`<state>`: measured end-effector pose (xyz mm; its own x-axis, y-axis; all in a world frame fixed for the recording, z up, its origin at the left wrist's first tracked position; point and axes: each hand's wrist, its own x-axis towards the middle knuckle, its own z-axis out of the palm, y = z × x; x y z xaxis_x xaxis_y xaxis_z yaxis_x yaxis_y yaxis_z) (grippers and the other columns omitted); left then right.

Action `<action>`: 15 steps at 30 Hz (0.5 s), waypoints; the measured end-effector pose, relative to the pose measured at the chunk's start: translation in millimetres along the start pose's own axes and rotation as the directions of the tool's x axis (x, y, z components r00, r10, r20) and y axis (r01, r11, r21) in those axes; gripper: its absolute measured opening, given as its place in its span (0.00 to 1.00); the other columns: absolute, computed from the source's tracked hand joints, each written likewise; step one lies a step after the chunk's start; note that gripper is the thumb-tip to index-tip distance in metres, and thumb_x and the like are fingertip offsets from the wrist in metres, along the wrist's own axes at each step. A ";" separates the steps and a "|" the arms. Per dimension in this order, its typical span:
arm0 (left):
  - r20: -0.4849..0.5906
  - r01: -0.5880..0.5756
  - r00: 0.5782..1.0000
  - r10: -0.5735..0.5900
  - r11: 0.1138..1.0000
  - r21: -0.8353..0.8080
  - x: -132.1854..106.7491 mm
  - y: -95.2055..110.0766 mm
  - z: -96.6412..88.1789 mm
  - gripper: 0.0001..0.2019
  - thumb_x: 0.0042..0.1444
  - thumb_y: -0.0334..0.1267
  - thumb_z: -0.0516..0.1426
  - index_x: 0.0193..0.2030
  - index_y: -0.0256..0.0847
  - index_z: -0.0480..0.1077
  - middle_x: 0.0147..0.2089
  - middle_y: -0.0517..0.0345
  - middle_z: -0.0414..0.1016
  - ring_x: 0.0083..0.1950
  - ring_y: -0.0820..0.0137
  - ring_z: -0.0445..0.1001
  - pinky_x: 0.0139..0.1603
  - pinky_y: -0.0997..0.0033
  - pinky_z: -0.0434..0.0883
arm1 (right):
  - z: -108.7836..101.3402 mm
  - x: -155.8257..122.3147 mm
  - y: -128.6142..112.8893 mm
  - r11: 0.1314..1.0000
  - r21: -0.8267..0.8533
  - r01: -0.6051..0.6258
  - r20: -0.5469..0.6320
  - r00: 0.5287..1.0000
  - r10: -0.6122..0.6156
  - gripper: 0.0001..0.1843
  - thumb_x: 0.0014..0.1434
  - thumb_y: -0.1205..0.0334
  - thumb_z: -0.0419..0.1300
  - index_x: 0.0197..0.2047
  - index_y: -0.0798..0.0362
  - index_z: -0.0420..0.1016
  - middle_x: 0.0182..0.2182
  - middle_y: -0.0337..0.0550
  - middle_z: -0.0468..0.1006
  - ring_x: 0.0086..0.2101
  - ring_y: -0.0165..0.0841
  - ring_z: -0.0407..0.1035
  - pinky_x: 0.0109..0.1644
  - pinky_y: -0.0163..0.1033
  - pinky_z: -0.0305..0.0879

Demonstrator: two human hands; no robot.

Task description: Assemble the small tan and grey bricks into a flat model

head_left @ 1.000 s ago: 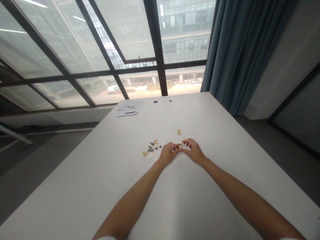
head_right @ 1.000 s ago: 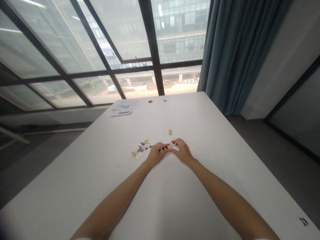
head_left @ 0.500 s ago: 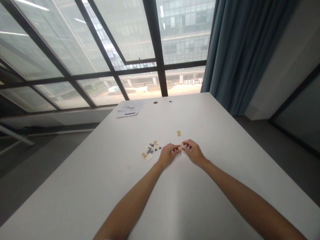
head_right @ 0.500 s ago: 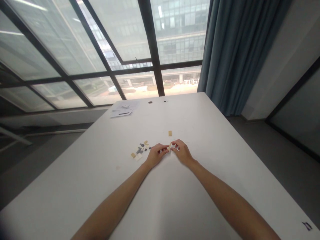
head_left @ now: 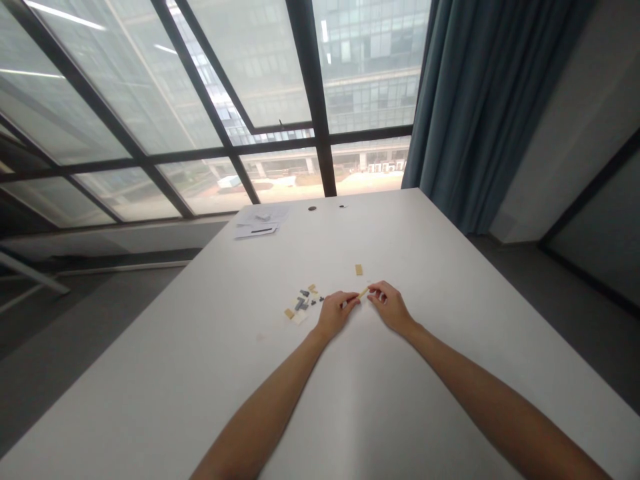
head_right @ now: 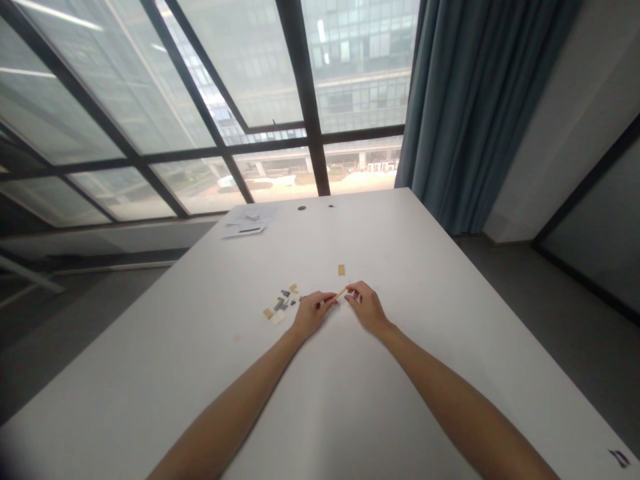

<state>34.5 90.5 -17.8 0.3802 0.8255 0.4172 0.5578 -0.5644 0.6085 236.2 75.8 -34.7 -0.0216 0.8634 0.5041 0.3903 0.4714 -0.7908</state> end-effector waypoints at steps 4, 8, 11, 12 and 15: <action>-0.023 0.003 1.000 -0.003 1.000 -0.013 0.2 -1.6 1.2 0.08 0.62 0.39 0.59 0.44 0.43 0.80 0.36 0.58 0.82 0.32 0.72 0.73 0.40 0.71 0.70 | 0.1 -0.2 1.9 1.000 -0.003 -0.009 -0.015 1.000 0.009 0.07 0.59 0.64 0.60 0.41 0.52 0.75 0.34 0.42 0.75 0.30 0.32 0.67 0.32 0.37 0.64; -0.046 0.009 0.999 -0.010 1.000 -0.027 0.0 -1.6 1.0 0.08 0.63 0.39 0.59 0.43 0.42 0.79 0.36 0.57 0.82 0.32 0.72 0.73 0.39 0.71 0.70 | 0.2 -0.2 2.1 1.000 -0.006 -0.009 -0.022 1.000 0.009 0.06 0.60 0.62 0.59 0.40 0.52 0.76 0.34 0.42 0.76 0.31 0.33 0.68 0.32 0.37 0.63; -0.053 0.015 0.998 -0.018 0.999 -0.043 -0.2 -1.0 0.3 0.09 0.63 0.40 0.58 0.44 0.41 0.79 0.36 0.56 0.82 0.32 0.72 0.74 0.38 0.71 0.70 | -0.1 -0.2 1.2 1.000 -0.016 -0.019 -0.022 1.000 0.019 0.05 0.60 0.62 0.59 0.38 0.52 0.76 0.33 0.42 0.76 0.31 0.33 0.68 0.32 0.38 0.63; -0.053 0.017 0.998 -0.020 0.999 -0.047 -0.2 -1.1 0.2 0.09 0.63 0.40 0.58 0.44 0.41 0.79 0.36 0.56 0.82 0.32 0.72 0.74 0.38 0.71 0.70 | -0.3 -0.1 0.8 1.000 -0.020 -0.024 -0.022 1.000 0.023 0.05 0.60 0.62 0.59 0.38 0.52 0.76 0.32 0.42 0.76 0.31 0.33 0.68 0.33 0.38 0.63; -0.053 0.019 0.998 -0.022 0.999 -0.050 0.0 -2.0 0.5 0.08 0.62 0.40 0.59 0.41 0.41 0.79 0.35 0.56 0.81 0.32 0.72 0.73 0.37 0.72 0.70 | -1.1 0.0 -0.2 0.999 -0.030 -0.035 -0.016 0.999 0.035 0.05 0.59 0.63 0.59 0.36 0.52 0.76 0.31 0.41 0.76 0.31 0.33 0.68 0.34 0.38 0.63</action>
<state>33.8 91.6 -19.4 0.3281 0.8363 0.4393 0.5276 -0.5480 0.6491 237.1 75.6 -34.2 0.0066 0.8762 0.4818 0.4186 0.4351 -0.7971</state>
